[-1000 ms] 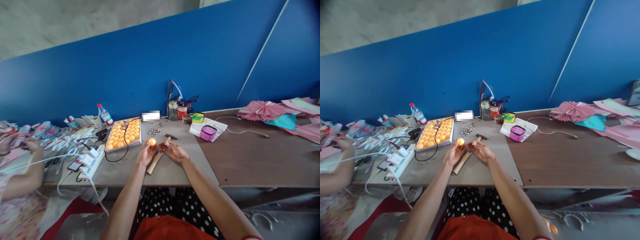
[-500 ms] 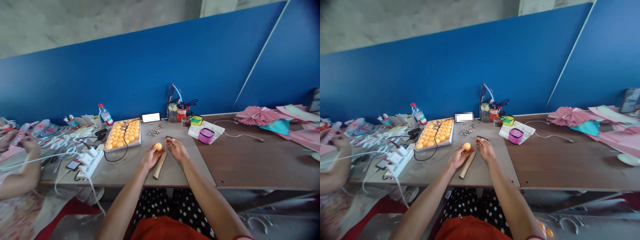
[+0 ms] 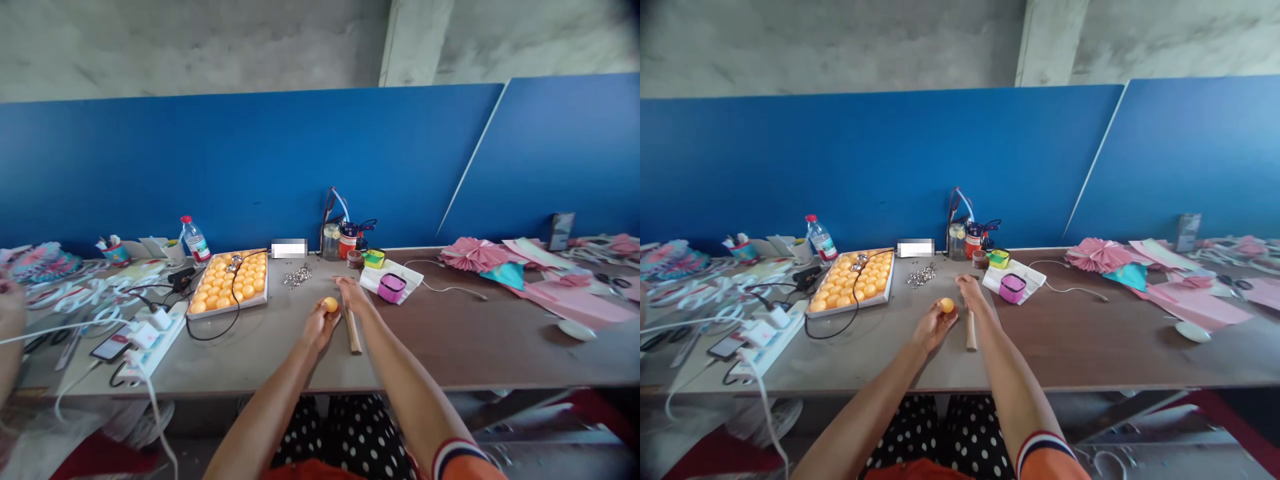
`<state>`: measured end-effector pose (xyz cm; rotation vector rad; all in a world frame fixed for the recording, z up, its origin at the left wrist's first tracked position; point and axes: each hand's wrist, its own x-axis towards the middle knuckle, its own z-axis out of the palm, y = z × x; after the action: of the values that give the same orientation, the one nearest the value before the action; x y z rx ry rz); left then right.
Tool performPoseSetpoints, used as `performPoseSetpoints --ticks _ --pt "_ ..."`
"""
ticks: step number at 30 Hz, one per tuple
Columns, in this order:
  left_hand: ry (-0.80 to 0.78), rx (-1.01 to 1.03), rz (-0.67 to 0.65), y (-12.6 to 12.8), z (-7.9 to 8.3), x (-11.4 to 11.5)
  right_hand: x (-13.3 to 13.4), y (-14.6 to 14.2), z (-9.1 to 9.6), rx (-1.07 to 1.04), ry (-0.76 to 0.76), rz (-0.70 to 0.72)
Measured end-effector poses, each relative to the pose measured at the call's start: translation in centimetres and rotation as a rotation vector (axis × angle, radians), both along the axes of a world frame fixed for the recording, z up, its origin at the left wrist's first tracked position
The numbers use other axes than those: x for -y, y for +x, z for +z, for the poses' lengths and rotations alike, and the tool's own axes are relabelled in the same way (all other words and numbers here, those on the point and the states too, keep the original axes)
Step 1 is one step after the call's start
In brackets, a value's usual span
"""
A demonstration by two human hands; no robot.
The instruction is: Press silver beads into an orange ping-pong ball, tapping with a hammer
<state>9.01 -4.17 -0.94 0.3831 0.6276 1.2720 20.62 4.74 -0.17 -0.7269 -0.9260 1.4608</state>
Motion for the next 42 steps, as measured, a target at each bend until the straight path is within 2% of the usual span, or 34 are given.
performPoseSetpoints --ticks 4,6,7,10,14,17,20,29,36,42 --pt "0.032 -0.021 -0.018 -3.2 0.5 0.1 0.4 -1.7 2.5 -0.015 -0.019 -0.076" --pt "0.09 -0.027 -0.003 -5.0 1.0 -0.1 2.1 -3.5 3.3 -0.04 -0.016 -0.02" --pt "0.135 -0.013 0.013 -5.8 1.2 -0.2 3.2 -4.5 3.5 -0.094 0.002 0.064" --pt "0.26 0.047 0.061 -7.7 1.5 0.0 6.3 -7.1 3.4 -0.167 0.012 0.264" --pt "0.215 0.03 0.066 -9.2 1.2 0.8 7.8 -7.9 2.0 -0.307 -0.055 0.239" --pt "0.218 0.028 0.068 -9.7 0.9 1.1 7.3 -7.0 0.8 -0.361 -0.128 0.205" --pt "0.243 0.025 0.034 -9.8 1.0 1.1 7.1 -6.5 0.1 -0.408 -0.121 0.216" --pt "0.266 0.011 0.024 -9.9 1.5 1.8 8.1 -7.0 0.1 -0.416 -0.066 0.306" --pt "0.267 0.004 0.056 -10.0 1.6 1.8 8.2 -6.9 -0.2 -0.411 -0.093 0.346" --pt "0.222 0.024 -0.017 -10.0 1.9 2.2 8.4 -6.9 -0.3 -0.387 -0.077 0.379"
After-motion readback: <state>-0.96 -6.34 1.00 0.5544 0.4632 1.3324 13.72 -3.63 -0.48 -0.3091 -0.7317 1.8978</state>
